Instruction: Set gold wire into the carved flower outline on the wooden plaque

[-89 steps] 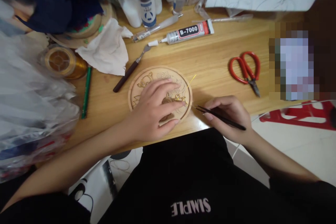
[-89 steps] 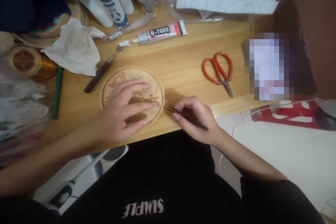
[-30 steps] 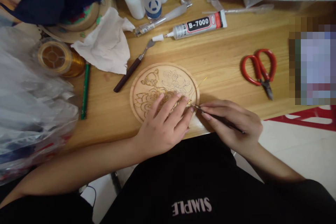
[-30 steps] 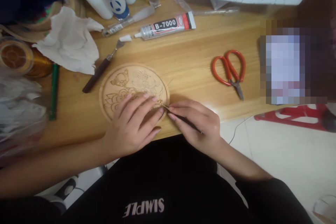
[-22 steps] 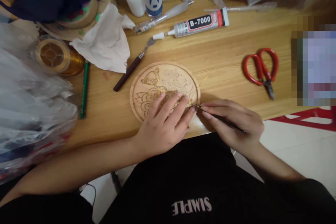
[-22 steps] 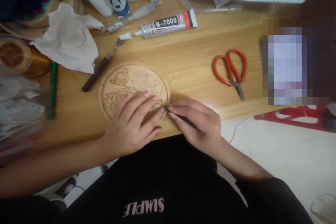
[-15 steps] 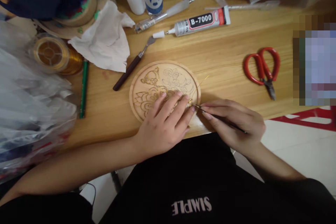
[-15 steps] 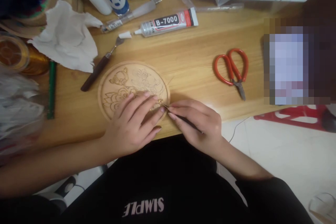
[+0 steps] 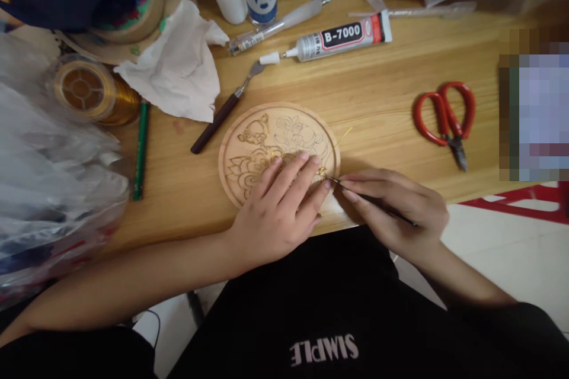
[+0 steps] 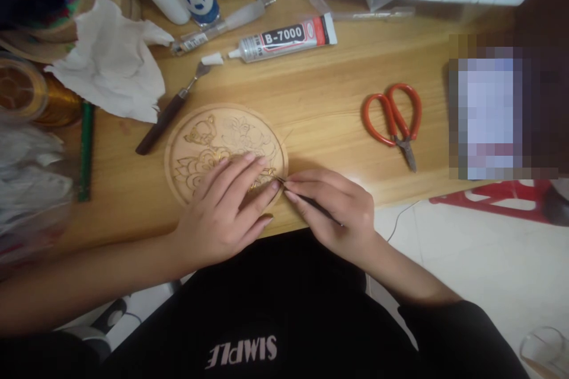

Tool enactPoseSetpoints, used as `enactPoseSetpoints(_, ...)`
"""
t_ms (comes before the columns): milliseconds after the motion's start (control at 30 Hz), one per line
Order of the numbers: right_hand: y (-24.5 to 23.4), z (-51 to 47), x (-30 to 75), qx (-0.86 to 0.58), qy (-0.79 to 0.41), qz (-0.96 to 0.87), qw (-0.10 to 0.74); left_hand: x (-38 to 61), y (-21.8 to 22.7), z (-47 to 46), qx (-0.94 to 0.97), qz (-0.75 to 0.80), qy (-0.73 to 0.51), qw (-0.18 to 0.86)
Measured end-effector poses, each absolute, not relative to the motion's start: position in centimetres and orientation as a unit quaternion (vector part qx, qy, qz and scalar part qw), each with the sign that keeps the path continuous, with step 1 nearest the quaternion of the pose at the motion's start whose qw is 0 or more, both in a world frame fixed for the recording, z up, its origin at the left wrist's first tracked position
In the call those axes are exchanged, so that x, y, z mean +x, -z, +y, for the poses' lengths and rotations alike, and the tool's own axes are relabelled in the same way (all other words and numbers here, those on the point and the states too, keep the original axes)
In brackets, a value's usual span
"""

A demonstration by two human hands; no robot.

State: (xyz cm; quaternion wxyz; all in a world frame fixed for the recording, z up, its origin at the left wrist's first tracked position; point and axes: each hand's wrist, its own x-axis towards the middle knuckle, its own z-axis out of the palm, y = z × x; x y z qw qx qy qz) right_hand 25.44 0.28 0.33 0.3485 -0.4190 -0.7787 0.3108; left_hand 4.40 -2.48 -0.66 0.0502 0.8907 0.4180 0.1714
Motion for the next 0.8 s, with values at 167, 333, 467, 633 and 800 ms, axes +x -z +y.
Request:
enactPoseSetpoints(167, -0.3, 0.3, 25.5, -0.419, -0.312, -0.782, 0.341, 4.4, 0.6, -2.4, 0.888, 0.422, -0.170, 0.066)
enactPoseSetpoints(333, -0.4, 0.5, 25.5, -0.415, -0.311, -0.786, 0.336, 4.4, 0.4, -2.3, 0.890, 0.419, -0.169, 0.064)
enactPoseSetpoints(467, -0.7, 0.9, 25.5, -0.404, -0.306, -0.797, 0.327, 4.4, 0.4, -2.3, 0.889, 0.420, -0.169, 0.061)
enactPoseSetpoints(633, -1.1, 1.8, 25.7, -0.378, -0.300, -0.823, 0.300, 4.5, 0.5, -2.4, 0.888, 0.424, -0.167, 0.059)
enactPoseSetpoints(800, -1.2, 3.1, 26.3, -0.317, -0.290, -0.859, 0.280, 4.4, 0.6, -2.5, 0.887, 0.424, -0.170, 0.072)
